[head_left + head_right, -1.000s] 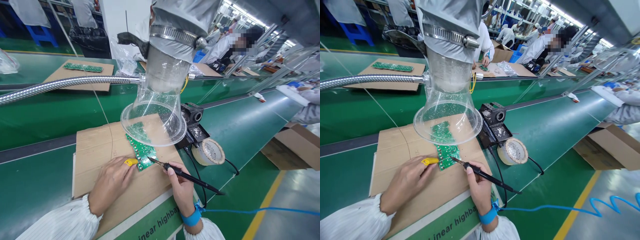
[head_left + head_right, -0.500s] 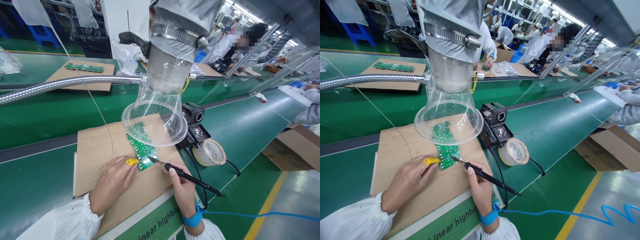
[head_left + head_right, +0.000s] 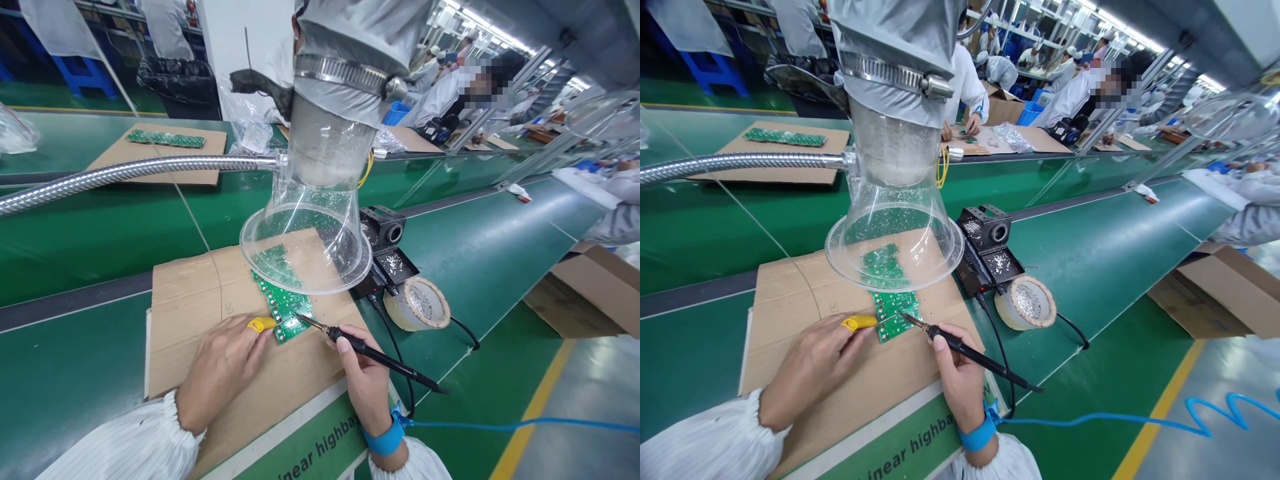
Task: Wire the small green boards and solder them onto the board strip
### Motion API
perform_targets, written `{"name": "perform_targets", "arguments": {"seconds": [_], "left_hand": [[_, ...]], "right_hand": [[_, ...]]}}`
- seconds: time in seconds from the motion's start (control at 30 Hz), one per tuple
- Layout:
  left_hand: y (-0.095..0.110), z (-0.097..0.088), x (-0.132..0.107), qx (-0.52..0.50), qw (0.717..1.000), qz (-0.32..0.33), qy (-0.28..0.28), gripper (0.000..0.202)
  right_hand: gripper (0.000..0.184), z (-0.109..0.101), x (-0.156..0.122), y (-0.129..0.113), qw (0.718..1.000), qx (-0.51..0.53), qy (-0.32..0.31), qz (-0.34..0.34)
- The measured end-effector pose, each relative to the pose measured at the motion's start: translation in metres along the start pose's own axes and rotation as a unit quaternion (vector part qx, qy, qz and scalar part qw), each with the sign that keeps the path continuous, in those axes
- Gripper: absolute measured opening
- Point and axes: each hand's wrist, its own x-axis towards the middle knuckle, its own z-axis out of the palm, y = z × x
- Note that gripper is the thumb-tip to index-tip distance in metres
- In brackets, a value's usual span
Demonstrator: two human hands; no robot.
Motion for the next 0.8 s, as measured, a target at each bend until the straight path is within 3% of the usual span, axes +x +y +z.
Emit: {"name": "perform_targets", "arguments": {"seconds": [0.23, 0.57, 0.8], "left_hand": [[-0.002, -0.008, 0.007, 0.023, 0.999, 0.007, 0.028, 0.020], [-0.003, 0.001, 0.005, 0.004, 1.000, 0.024, -0.015, 0.023], [-0.003, 0.001, 0.006, 0.019, 1.000, 0.021, -0.010, 0.026]], "right_hand": [[0.024, 0.000, 0.000, 0.003, 1.000, 0.012, 0.007, 0.015], [0.022, -0.003, -0.001, 0.009, 0.999, -0.033, -0.015, -0.003], [0.017, -0.003, 0.000, 0.005, 0.999, -0.041, -0.025, -0.020]]}}
